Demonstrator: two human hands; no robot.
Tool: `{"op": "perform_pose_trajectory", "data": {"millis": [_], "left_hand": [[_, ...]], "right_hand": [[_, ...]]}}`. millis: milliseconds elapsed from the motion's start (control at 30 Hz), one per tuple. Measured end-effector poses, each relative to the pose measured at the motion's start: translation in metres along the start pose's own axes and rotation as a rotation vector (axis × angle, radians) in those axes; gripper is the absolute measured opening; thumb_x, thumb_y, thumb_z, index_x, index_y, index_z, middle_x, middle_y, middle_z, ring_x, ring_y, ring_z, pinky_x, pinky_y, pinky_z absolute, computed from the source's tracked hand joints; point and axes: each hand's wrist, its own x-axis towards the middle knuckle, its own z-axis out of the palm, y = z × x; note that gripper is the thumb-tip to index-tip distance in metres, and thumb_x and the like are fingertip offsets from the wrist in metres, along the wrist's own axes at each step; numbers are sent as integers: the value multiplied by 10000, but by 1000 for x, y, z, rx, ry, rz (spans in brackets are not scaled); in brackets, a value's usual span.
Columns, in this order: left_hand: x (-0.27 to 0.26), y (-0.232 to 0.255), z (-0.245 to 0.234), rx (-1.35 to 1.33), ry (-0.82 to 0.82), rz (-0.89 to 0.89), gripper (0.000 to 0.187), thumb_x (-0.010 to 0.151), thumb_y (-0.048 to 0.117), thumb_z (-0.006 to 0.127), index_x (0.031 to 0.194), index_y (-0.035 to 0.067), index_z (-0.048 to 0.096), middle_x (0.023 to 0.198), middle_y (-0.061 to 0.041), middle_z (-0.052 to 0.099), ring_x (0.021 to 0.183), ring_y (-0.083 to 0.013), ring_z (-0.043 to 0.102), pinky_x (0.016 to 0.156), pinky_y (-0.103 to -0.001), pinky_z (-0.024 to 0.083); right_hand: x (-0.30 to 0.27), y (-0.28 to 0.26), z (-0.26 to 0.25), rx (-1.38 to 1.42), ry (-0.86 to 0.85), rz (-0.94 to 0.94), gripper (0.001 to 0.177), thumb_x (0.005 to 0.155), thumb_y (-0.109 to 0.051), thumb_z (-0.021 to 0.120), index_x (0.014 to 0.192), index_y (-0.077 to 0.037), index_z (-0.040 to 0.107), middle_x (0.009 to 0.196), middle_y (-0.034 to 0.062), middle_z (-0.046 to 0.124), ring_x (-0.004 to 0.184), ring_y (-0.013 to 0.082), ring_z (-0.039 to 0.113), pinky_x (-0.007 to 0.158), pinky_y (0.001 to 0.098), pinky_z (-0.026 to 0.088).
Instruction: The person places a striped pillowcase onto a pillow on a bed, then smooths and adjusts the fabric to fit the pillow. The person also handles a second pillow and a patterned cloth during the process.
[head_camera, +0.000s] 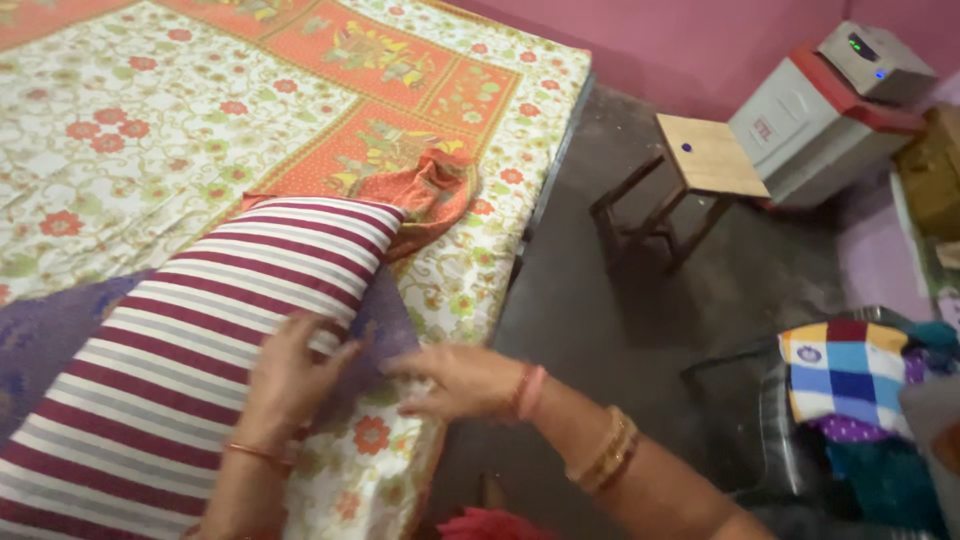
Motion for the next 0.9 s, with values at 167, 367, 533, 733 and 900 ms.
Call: {"op": "perform_pose_trajectory", "data": {"millis": [167, 367, 533, 733, 900], "left_hand": [[33, 50, -16, -33, 463, 170, 473, 866, 278, 841, 1227, 9, 694, 1241, -194, 684, 1206, -370, 620, 1054, -448, 481], [69, 102, -6, -761, 748, -98, 367, 1059, 201, 790, 1332, 38, 607, 1178, -31, 638, 1063, -118, 588, 862, -245, 490], [111, 117, 7, -721, 777, -73, 313, 1088, 173, 776, 1305, 7, 623, 1188, -56, 662, 1068, -123, 628, 904, -240, 528], [181, 98, 26, -589, 734, -198, 310, 1023, 237, 770, 1226, 21, 678, 1170, -90, 700, 1086, -178, 664, 878, -315, 543], [222, 70, 40, -428, 601, -179, 338, 990, 296, 781, 1180, 21, 726, 1166, -143, 707, 1101, -248, 659, 919, -382, 533]], "right_hand": [[21, 14, -82, -32, 149, -266, 493, 962, -292, 724, 1417, -148, 600, 1259, 142, 699, 1148, 323, 692, 978, 422, 569], [19, 48, -142, -43, 243, -400, 483, 958, -206, 742, 1415, -146, 599, 1349, 118, 655, 1241, 327, 659, 1054, 434, 552], [33, 92, -177, -21, 268, -397, 414, 972, -193, 746, 1368, -139, 637, 1384, 130, 643, 1271, 300, 661, 1078, 410, 556], [78, 149, -212, -81, 312, -377, 387, 975, -200, 753, 1337, -99, 657, 1367, 111, 655, 1211, 264, 687, 1048, 391, 581], [112, 189, -241, -46, 251, -253, 351, 968, -186, 704, 1304, -91, 669, 1317, 106, 670, 1102, 233, 703, 932, 365, 599]]}}
